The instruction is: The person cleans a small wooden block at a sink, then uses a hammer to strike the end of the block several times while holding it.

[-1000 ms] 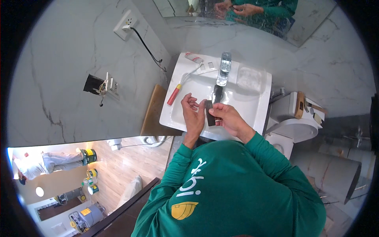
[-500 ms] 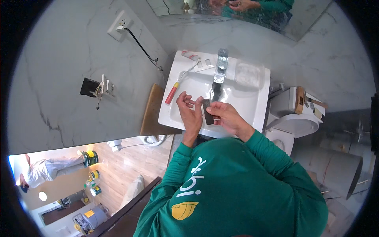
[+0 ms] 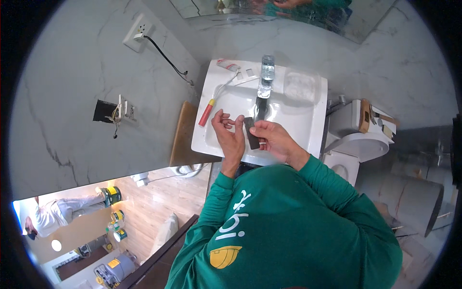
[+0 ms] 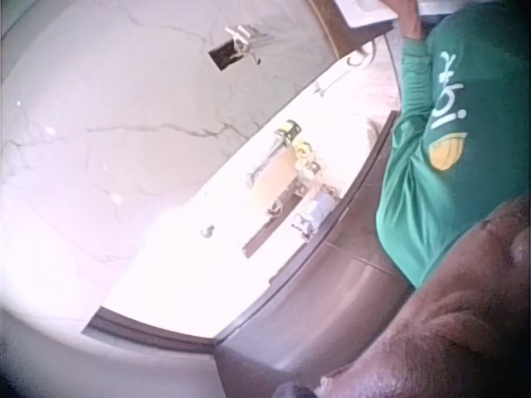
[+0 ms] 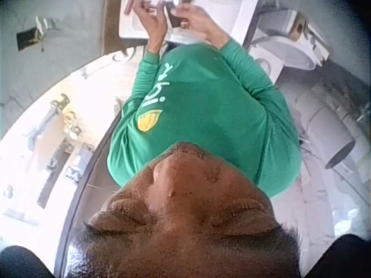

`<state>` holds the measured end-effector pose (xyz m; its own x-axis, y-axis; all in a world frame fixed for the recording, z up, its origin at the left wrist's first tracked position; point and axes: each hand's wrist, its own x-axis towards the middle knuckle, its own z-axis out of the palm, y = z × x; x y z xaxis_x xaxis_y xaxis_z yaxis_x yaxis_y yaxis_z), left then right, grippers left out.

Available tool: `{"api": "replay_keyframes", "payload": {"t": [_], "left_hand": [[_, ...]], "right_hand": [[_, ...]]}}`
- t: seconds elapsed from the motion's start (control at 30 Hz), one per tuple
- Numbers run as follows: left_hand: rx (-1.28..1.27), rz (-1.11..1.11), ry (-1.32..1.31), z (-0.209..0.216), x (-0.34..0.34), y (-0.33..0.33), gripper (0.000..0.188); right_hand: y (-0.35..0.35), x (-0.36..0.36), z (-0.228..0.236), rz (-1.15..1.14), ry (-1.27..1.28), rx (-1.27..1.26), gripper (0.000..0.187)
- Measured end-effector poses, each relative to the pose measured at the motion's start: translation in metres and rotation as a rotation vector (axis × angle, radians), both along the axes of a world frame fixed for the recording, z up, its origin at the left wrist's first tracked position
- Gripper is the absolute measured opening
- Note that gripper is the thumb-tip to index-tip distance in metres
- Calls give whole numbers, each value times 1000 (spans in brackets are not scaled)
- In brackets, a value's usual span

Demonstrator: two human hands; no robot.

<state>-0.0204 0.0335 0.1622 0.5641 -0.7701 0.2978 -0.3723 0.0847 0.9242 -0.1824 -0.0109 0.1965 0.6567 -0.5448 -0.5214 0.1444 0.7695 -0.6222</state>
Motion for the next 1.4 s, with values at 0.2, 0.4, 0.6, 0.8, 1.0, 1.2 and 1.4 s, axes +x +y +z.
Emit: {"api": "replay_keyframes", "payload": {"t": [0.2, 0.4, 0.6, 0.8, 1.0, 1.2, 1.4], "left_hand": [[-21, -6, 23, 2, -3, -1, 63], [-4, -7, 20, 1, -3, 1, 62], [-11, -65, 50, 3, -4, -2, 67], [-11, -54, 15, 2, -4, -1, 70], [-13, -62, 11, -3, -1, 1, 68], [-14, -53, 28, 6, -7, -1, 66], [-33, -50, 7, 1, -5, -2, 66]], "right_hand": [[3, 1, -3, -33, -26, 6, 20], [1, 3, 9, -108, 10, -19, 20], [2, -2, -1, 62, 38, -119, 26], [4, -1, 0, 47, 15, -102, 28], [3, -1, 8, -29, 27, -130, 27], [1, -5, 2, 37, 42, -101, 23], [2, -2, 2, -6, 2, -97, 22]]}}
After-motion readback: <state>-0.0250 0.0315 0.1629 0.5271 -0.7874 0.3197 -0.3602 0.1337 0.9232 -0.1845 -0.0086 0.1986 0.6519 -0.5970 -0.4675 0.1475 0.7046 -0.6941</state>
